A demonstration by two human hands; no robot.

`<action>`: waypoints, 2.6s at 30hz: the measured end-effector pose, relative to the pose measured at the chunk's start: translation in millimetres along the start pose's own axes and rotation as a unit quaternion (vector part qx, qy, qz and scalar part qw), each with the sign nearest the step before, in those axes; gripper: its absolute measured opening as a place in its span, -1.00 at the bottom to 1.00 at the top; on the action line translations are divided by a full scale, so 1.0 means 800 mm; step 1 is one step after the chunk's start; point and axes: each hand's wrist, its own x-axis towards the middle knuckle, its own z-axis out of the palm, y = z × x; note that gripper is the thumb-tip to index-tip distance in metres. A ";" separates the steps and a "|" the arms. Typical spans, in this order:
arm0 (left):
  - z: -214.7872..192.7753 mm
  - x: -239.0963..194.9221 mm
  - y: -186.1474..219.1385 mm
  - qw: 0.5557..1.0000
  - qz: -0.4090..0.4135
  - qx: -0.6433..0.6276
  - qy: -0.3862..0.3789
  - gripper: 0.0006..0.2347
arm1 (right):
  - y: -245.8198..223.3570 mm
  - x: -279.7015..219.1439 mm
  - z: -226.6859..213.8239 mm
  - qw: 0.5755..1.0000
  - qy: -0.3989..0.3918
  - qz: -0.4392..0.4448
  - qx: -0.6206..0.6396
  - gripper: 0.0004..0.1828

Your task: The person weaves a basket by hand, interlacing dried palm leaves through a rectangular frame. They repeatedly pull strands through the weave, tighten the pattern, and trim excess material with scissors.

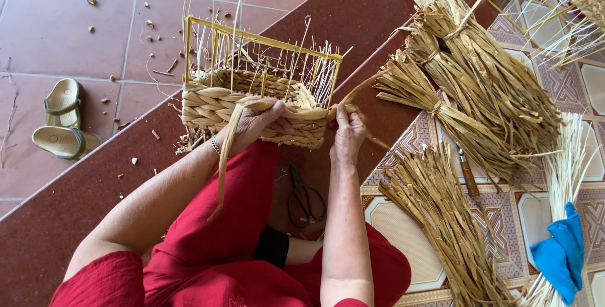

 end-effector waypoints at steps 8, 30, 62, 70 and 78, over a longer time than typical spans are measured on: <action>0.024 -0.016 0.034 0.852 0.355 0.379 -0.068 -0.82 | -0.021 0.024 -0.015 0.987 -0.042 -0.047 -0.148 -0.85; 0.036 0.165 -0.029 0.935 -0.035 0.348 0.051 -0.68 | -0.040 0.006 0.027 0.985 -0.121 0.025 -0.122 -0.71; 0.065 0.045 -0.002 0.986 -0.096 -0.124 0.049 -0.71 | -0.031 -0.012 0.023 0.956 -0.058 -0.120 -0.261 -0.68; 0.070 -0.029 -0.005 0.974 0.053 -0.198 0.097 -0.80 | -0.036 -0.001 0.021 0.956 -0.071 -0.101 -0.266 -0.76; 0.075 -0.022 -0.009 0.993 -0.070 -0.073 0.065 -0.76 | -0.024 0.015 0.022 0.932 -0.052 -0.152 -0.324 -0.82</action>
